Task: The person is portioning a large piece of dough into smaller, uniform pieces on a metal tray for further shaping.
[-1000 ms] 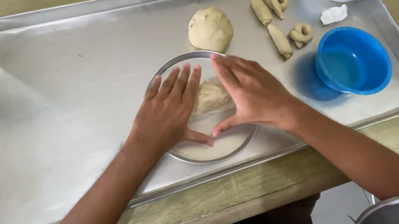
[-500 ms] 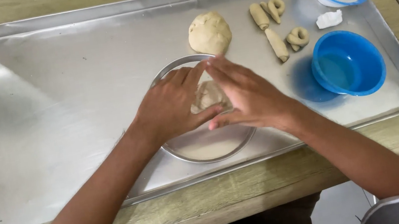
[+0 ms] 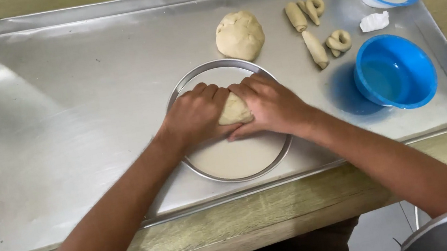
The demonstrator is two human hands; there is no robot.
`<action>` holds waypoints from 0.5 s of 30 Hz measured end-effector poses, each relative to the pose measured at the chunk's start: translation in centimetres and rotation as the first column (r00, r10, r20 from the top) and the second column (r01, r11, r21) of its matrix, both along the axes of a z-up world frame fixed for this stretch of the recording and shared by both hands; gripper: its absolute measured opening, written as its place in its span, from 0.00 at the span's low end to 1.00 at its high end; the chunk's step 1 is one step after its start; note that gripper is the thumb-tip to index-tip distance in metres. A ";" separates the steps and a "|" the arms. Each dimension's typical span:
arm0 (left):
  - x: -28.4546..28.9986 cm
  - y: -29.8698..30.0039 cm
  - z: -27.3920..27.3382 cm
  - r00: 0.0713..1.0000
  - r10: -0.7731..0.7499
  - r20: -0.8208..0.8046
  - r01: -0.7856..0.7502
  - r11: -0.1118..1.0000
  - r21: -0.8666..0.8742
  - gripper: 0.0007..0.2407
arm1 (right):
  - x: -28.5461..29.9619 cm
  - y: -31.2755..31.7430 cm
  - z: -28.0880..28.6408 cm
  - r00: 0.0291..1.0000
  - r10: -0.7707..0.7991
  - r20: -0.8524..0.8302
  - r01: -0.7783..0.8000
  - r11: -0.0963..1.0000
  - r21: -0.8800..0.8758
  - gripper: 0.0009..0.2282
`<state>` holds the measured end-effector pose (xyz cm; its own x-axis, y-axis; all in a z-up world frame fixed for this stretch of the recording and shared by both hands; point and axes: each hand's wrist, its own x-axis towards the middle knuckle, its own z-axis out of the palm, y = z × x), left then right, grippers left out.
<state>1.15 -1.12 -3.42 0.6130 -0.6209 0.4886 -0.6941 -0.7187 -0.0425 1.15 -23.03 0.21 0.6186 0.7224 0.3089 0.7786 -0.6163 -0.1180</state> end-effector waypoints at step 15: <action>0.7 0.0 11.7 0.494 0.058 -0.868 -0.208 0.977 -0.053 0.28 | 3.6 1.0 6.7 0.634 -0.068 -0.770 0.185 0.980 0.066 0.32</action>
